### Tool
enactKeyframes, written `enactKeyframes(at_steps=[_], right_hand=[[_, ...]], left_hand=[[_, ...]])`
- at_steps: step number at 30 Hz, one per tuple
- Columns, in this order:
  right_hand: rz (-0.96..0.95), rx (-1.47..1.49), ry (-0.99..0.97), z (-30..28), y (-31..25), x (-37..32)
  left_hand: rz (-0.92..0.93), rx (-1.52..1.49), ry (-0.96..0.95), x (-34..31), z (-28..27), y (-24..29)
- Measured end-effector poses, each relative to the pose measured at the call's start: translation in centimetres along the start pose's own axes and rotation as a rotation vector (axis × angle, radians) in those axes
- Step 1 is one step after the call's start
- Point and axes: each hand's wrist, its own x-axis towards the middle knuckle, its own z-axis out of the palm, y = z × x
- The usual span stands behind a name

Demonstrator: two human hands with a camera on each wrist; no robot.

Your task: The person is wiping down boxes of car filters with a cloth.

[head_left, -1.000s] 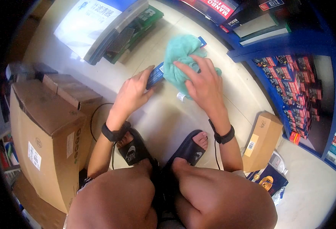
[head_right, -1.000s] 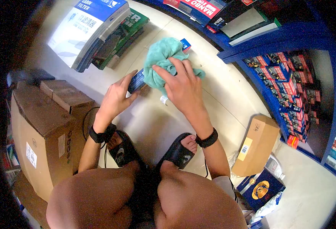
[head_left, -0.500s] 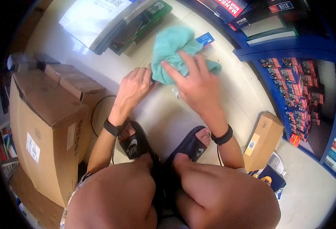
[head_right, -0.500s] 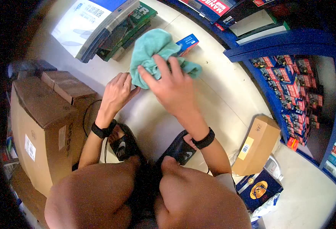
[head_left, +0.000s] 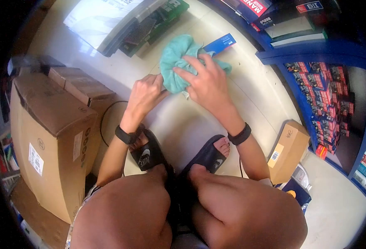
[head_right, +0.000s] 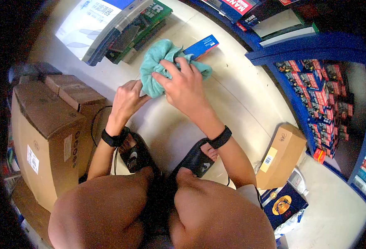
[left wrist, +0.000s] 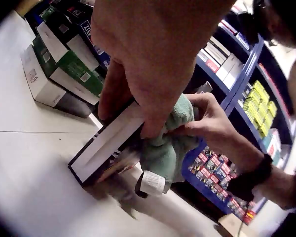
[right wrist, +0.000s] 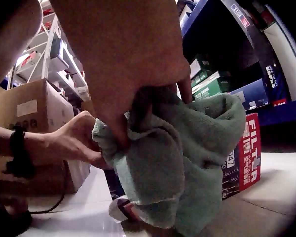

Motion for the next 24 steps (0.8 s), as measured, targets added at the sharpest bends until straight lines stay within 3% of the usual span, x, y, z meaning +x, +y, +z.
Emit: enactKeyframes(at_steps=[4, 9, 12, 15, 17, 19, 24], right_hand=[[0.050, 0.005, -0.008, -0.4, 1.1, -0.3], [0.284, -0.153, 0.075, -1.5, 7.1, -0.8], [0.242, -0.165, 0.084, -2.1, 8.4, -0.8], [0.119, -0.186, 0.018, -1.7, 6.8, -0.8], [-0.059, -0.098, -0.016, -1.1, 1.8, -0.2], [-0.030, -0.059, -0.020, 0.2, -1.2, -0.1], [0.078, 0.072, 0.003, -0.2, 0.2, -0.1]], left_hand=[[-0.020, -0.005, 0.028, 0.0, 0.0, 0.1], [-0.010, -0.016, 0.024, -0.2, 0.2, 0.1], [0.003, -0.032, 0.024, 0.1, 0.1, 0.3], [-0.010, -0.046, -0.004, 0.4, 0.1, 0.4], [-0.021, -0.047, -0.032, 0.6, 0.0, 0.3], [-0.013, -0.071, 0.008, 0.4, 0.1, 0.2], [-0.052, -0.094, 0.045, 0.1, 0.4, 0.0]])
